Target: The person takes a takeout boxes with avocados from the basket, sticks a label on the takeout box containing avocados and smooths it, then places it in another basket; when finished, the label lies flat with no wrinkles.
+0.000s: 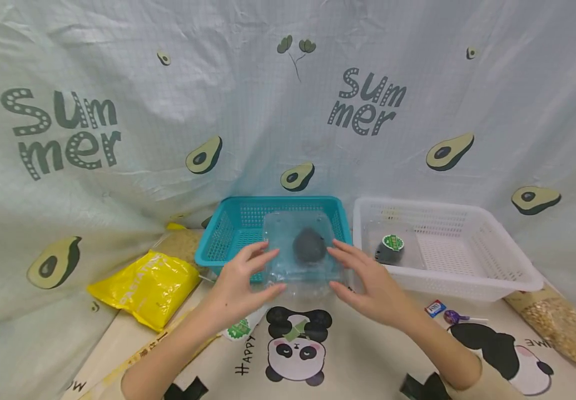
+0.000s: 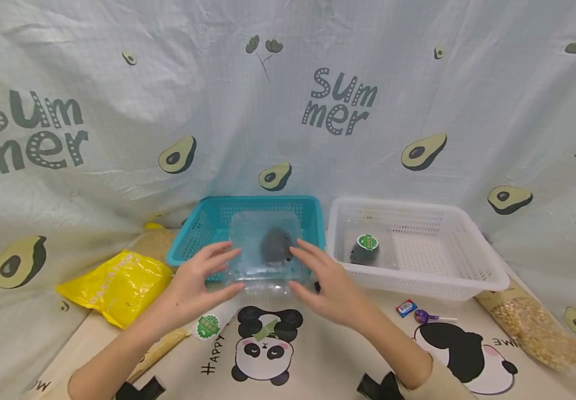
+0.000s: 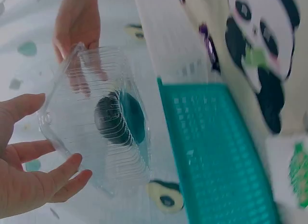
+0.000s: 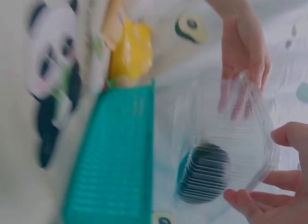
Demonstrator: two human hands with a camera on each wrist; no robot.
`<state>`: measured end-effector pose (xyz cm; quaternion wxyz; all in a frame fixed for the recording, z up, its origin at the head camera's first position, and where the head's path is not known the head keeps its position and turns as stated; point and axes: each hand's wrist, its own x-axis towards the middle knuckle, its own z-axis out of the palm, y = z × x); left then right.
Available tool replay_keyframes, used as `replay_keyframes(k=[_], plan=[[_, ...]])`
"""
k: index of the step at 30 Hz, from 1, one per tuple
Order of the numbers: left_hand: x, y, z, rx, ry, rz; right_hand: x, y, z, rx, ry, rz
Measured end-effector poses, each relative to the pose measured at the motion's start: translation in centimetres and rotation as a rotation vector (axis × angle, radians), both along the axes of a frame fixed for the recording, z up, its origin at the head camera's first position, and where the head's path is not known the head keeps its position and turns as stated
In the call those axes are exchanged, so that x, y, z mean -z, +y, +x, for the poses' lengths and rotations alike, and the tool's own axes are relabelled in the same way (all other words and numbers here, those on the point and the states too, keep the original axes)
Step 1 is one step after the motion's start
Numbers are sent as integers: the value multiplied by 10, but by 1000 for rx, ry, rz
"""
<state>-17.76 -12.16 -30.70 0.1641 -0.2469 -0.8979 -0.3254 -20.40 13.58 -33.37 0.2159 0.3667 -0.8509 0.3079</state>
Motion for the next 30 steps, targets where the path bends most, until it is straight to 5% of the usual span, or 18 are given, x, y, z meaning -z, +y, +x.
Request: replay_keyframes(k=[5, 9, 13, 17, 22, 25, 30], plan=[[35, 6, 39, 92, 49, -82, 34, 14, 42, -29, 117, -81], [58, 6, 53, 191, 4, -144, 58, 20, 56, -65, 148, -134], [74, 5, 48, 230, -134, -151, 82, 23, 53, -65, 120, -140], [92, 3, 34, 258, -257, -53, 103, 23, 45, -80, 56, -143], [106, -7, 21, 292, -292, 28, 114, 23, 42, -98, 0, -144], [107, -16, 14, 187, -249, -15, 113, 23, 43, -64, 22, -118], [109, -39, -3, -168, -296, -95, 108, 23, 43, -17, 30, -114]])
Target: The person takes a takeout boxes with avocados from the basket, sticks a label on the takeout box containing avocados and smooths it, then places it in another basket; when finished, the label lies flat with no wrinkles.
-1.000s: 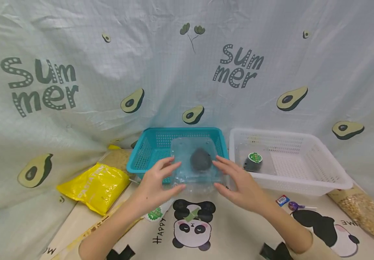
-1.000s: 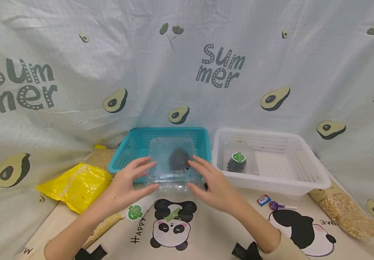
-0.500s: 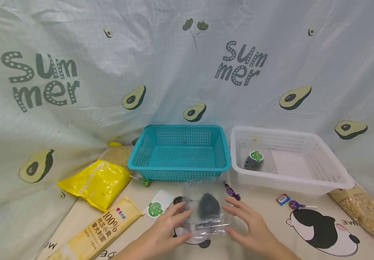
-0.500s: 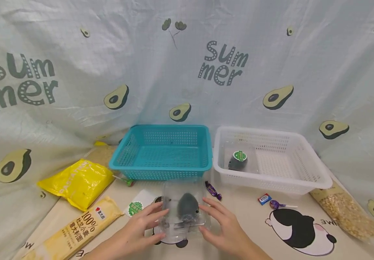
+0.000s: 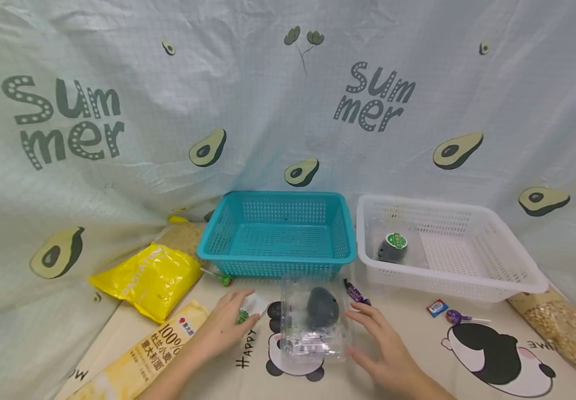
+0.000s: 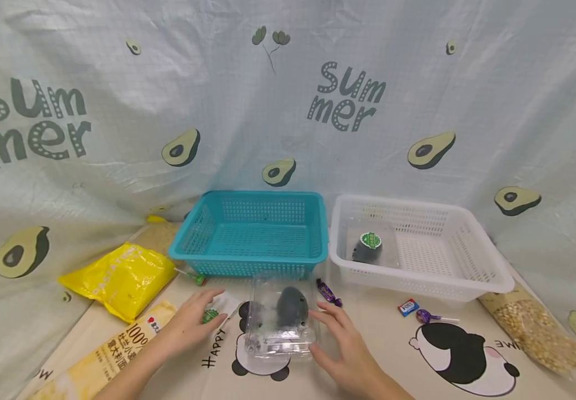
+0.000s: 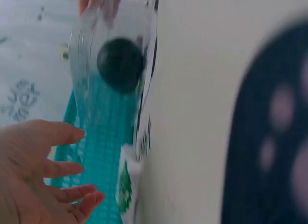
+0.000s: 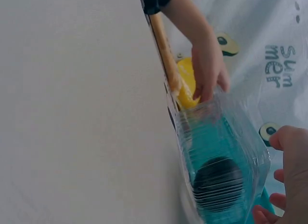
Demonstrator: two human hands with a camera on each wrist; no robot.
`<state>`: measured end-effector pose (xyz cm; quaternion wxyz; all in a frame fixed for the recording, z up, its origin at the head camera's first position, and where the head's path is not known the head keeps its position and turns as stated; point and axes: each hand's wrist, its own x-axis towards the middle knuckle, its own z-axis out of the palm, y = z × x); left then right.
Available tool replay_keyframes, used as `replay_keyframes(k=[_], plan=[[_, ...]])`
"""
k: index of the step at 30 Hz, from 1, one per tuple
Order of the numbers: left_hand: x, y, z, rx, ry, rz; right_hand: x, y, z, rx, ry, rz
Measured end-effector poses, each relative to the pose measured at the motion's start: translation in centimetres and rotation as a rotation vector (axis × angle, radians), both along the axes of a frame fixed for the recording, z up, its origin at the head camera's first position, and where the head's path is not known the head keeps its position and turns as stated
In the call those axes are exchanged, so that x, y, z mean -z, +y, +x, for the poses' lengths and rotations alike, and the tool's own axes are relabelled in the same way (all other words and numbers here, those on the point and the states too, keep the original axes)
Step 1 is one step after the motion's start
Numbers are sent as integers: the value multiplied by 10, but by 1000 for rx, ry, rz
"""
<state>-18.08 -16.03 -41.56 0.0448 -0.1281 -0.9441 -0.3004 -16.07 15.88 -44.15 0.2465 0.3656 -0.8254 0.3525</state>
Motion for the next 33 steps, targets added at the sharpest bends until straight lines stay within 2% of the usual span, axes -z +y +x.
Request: replay_keyframes(k=[1, 3, 7, 13, 17, 22, 26, 30, 33], plan=[[1, -5, -3, -42, -23, -28, -1, 0, 0, 0, -2, -7], [6, -14, -8, -79, -66, -70, -1, 0, 0, -10, -7, -17], [13, -22, -12, -92, -107, -87, -2, -1, 0, -24, -3, -15], [10, -22, -14, -93, -118, 51, -4, -4, -1, -5, -16, -37], [-3, -16, -12, -70, -36, 111, -10, -13, -4, -63, 6, -97], [-29, -4, -1, 0, 133, 144, -27, -39, -11, -155, 51, -137], [-44, 10, 11, 125, 238, 183, -41, -64, -16, -230, 24, -163], [-48, 26, 19, 269, 317, 234, -49, -82, -19, -245, 25, -152], [-47, 35, 22, 318, 368, 257, -50, -90, -20, -232, 27, -138]])
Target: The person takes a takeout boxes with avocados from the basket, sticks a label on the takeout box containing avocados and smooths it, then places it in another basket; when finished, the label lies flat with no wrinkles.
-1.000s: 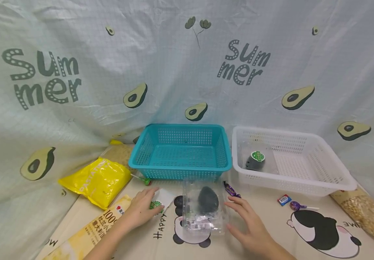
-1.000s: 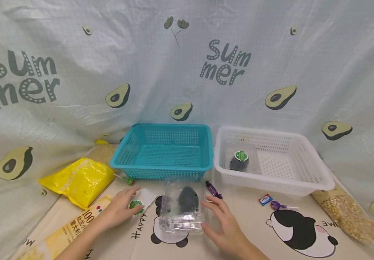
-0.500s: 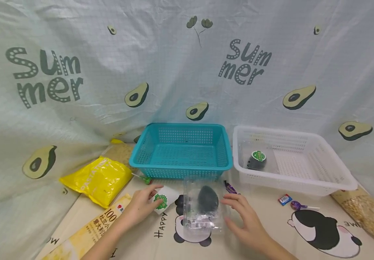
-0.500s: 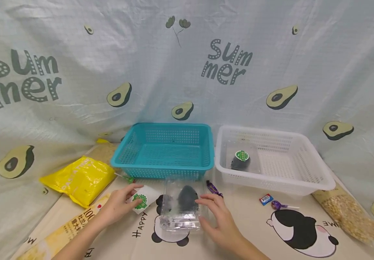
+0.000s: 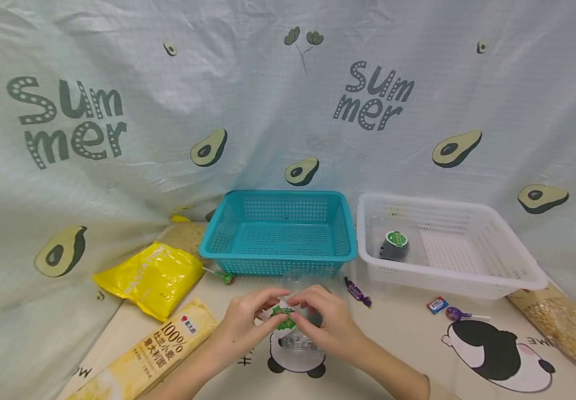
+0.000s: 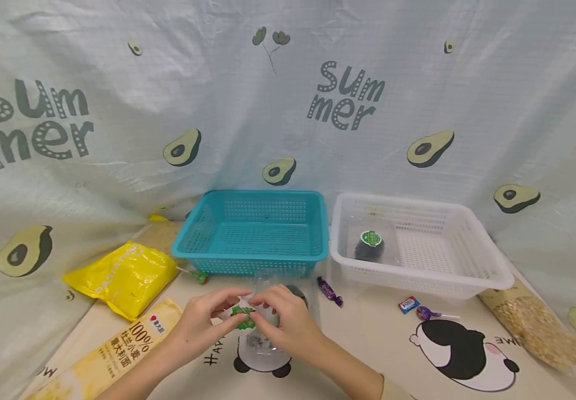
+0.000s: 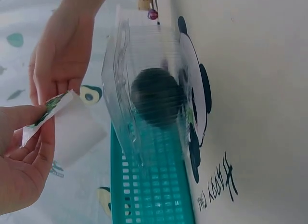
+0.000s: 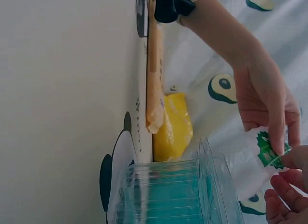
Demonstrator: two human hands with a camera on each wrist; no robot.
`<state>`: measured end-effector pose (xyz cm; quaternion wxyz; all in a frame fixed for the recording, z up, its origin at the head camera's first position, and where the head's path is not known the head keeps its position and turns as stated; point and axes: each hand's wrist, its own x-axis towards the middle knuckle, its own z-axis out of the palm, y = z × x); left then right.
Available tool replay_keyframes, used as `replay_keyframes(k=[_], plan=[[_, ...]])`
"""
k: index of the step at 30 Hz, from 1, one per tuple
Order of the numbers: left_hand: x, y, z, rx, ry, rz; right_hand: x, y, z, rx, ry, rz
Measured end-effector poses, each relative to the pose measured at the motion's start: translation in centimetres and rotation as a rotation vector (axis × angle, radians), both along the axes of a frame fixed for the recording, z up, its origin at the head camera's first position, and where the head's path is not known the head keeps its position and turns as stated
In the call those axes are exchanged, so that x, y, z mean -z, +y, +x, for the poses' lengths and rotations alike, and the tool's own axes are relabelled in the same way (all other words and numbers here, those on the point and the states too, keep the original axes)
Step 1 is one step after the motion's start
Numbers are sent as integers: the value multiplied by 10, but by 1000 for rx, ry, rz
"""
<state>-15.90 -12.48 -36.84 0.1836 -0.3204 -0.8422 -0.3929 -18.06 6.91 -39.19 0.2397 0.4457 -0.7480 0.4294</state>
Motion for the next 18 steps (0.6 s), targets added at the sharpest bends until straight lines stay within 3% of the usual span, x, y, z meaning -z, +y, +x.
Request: replay_keyframes(k=[5, 11, 15, 18], plan=[[2, 7, 0, 5, 39, 23, -8, -1, 6, 40, -73, -7], [3, 2, 1, -17, -51, 73, -26, 3, 16, 70, -134, -22], [5, -6, 0, -76, -131, 121, -14, 11, 8, 135, -241, -23], [7, -10, -2, -103, -184, 120, -1, 16, 0, 134, -285, -24]])
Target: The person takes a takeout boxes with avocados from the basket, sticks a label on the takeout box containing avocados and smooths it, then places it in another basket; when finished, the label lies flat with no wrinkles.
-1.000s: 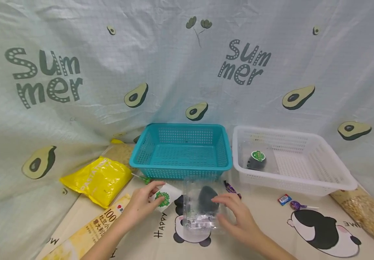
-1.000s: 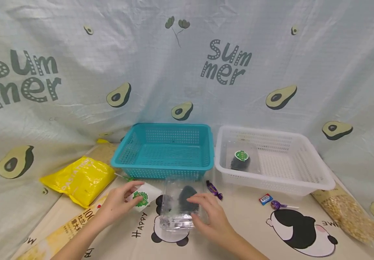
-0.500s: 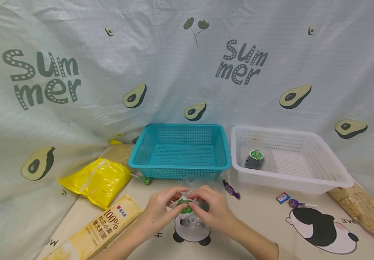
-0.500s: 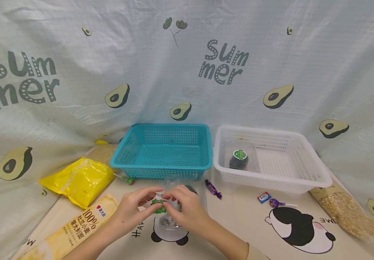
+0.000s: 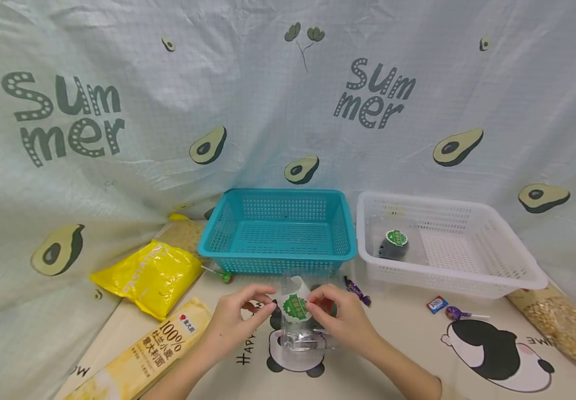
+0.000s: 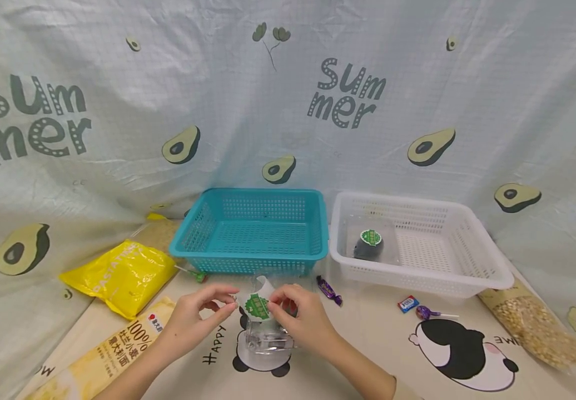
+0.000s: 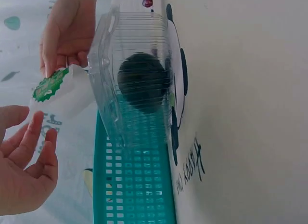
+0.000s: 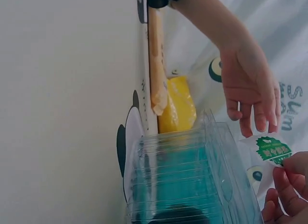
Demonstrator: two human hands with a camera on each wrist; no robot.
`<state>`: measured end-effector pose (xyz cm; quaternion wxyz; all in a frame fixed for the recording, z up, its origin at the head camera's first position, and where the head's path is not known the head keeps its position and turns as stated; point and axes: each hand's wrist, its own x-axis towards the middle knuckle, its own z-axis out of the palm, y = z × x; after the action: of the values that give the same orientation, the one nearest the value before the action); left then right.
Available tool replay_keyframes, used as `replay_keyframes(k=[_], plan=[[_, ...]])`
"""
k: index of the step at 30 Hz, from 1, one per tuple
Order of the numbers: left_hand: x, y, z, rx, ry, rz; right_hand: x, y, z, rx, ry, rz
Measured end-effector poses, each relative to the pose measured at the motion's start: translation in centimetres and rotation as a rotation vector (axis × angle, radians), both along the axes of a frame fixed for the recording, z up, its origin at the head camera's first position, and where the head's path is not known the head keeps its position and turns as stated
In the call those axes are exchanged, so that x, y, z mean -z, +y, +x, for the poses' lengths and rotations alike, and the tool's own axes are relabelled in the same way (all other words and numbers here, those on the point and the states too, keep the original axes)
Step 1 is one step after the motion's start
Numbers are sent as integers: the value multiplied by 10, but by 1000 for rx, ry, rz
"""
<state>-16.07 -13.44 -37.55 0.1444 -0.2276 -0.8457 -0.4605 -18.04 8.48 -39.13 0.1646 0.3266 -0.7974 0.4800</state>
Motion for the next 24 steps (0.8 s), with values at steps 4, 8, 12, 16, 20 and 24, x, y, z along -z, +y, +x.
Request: replay_keyframes(k=[4, 8, 12, 16, 20, 24], plan=[[1, 0, -1, 17, -30, 4, 7, 2, -3, -34, -29, -2], [1, 1, -1, 12, -14, -10, 7, 2, -2, -46, -48, -1], [2, 1, -1, -15, 9, -51, 2, 0, 2, -67, -35, -6], [1, 1, 0, -33, 21, -73, -11, -3, 10, -89, -28, -14], [-1, -3, 0, -68, 11, -87, -9, -1, 10, -79, -57, -3], [-5, -14, -2, -152, -37, -68, 2, 7, 2, -23, -94, 4]])
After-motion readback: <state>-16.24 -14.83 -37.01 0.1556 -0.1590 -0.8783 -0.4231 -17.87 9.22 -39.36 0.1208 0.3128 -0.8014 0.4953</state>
